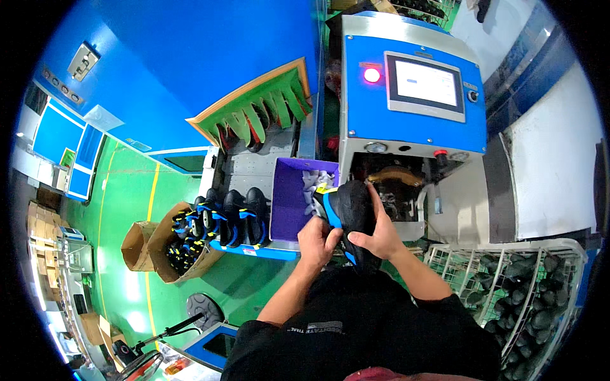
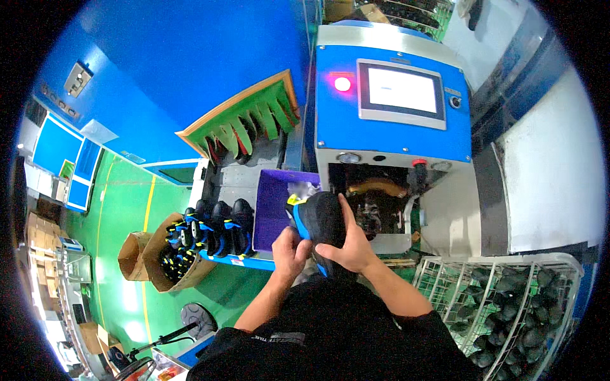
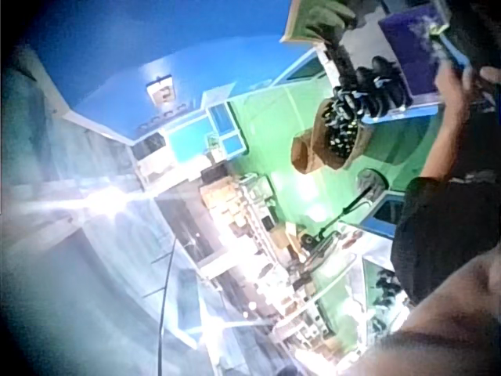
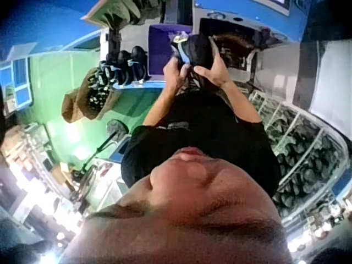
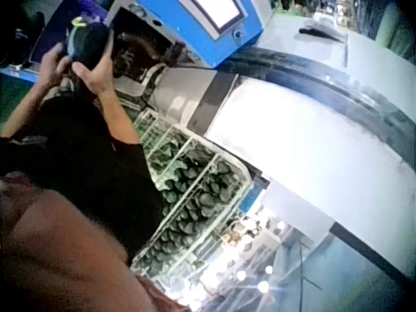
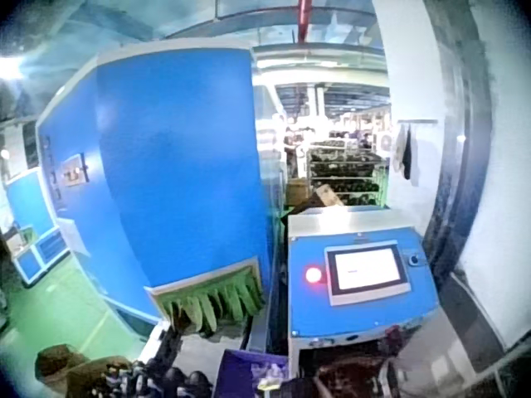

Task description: The person repeatedly picks up a shoe upper and a sole, inserts the sole into the upper, and places the assembled shoe onto a nearby rack. The process is repeated multiple times in a factory setting.

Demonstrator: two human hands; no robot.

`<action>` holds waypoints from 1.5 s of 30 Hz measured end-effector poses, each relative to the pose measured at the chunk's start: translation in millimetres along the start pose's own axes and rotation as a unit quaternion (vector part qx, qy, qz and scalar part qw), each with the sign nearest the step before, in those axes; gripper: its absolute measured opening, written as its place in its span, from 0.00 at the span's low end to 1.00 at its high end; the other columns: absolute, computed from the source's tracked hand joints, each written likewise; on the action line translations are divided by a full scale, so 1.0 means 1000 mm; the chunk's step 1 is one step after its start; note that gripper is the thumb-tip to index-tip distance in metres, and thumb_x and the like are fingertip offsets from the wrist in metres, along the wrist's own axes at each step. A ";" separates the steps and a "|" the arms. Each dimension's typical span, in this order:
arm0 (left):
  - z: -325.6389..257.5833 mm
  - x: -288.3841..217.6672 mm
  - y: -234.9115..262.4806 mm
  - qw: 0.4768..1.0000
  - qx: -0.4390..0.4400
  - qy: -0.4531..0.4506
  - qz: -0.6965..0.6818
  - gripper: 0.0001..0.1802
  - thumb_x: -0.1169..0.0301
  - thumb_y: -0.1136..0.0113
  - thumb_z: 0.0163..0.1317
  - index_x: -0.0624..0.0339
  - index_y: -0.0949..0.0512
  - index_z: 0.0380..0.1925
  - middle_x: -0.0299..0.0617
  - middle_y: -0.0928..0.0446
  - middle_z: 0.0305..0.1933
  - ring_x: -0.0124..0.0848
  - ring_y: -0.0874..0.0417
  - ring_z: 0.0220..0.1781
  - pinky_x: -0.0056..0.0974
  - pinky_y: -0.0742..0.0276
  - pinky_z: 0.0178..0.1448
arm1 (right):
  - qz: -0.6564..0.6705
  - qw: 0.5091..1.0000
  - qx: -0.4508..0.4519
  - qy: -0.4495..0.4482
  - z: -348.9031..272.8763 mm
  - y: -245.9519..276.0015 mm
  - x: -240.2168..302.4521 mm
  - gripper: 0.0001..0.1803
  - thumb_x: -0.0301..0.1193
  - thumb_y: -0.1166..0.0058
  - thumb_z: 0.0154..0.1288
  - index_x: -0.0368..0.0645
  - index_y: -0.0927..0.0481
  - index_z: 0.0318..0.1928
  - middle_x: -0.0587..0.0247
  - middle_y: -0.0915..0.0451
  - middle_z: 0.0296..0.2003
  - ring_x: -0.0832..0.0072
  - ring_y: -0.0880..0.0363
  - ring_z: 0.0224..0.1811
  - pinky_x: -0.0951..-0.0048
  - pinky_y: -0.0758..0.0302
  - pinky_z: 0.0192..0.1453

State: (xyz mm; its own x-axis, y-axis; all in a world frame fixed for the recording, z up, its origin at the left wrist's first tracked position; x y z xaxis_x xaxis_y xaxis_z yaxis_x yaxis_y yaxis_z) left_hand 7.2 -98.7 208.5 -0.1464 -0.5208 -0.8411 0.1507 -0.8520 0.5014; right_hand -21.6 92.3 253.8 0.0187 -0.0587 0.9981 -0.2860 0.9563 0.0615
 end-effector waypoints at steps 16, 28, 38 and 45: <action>-0.031 -0.014 -0.129 0.794 0.350 0.341 -0.361 0.29 0.48 0.41 0.76 0.69 0.20 0.54 0.39 0.17 0.48 0.29 0.19 0.47 0.38 0.22 0.56 | 0.413 0.892 -0.075 -0.171 -0.149 0.124 -0.108 0.50 0.39 0.33 0.62 0.37 0.43 0.79 0.51 0.28 0.70 0.62 0.25 0.69 0.60 0.28 0.74; 0.005 0.041 -0.115 0.937 0.272 0.220 -0.018 0.25 0.51 0.36 0.68 0.68 0.18 0.37 0.57 0.15 0.33 0.49 0.12 0.36 0.47 0.20 0.42 | 0.090 0.951 -0.245 -0.162 -0.084 0.140 -0.108 0.55 0.35 0.32 0.58 0.37 0.49 0.82 0.54 0.30 0.70 0.67 0.28 0.67 0.66 0.33 0.73; -0.040 0.126 -0.109 0.905 0.325 0.273 0.014 0.27 0.49 0.37 0.68 0.68 0.19 0.32 0.55 0.18 0.26 0.45 0.15 0.32 0.47 0.22 0.41 | -0.450 0.823 -0.100 -0.333 0.024 0.112 -0.098 0.65 0.54 0.34 0.62 0.61 0.69 0.84 0.18 0.35 0.67 0.30 0.25 0.64 0.45 0.20 0.60; -0.005 0.150 -0.078 0.843 0.047 0.412 -0.341 0.21 0.56 0.41 0.75 0.68 0.19 0.36 0.41 0.15 0.35 0.27 0.18 0.34 0.35 0.22 0.41 | -0.499 0.796 -0.164 -0.302 0.039 0.105 -0.107 0.62 0.51 0.33 0.61 0.55 0.63 0.84 0.27 0.24 0.55 0.35 0.17 0.46 0.44 0.18 0.46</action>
State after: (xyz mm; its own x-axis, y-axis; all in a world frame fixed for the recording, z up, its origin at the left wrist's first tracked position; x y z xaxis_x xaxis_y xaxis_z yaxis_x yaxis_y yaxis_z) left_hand -21.4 -110.2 41.9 0.5681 0.2735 -0.7762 0.2219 -0.9591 -0.1756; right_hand -90.7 188.0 153.6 -0.4126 -0.8678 0.2771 -0.1497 0.3646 0.9190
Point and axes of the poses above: each hand's wrist, its own z-axis towards the middle knuckle, its own y-axis out of the back of the hand, x = y × z, the point moved 3 cm from there along z, towards the middle knuckle
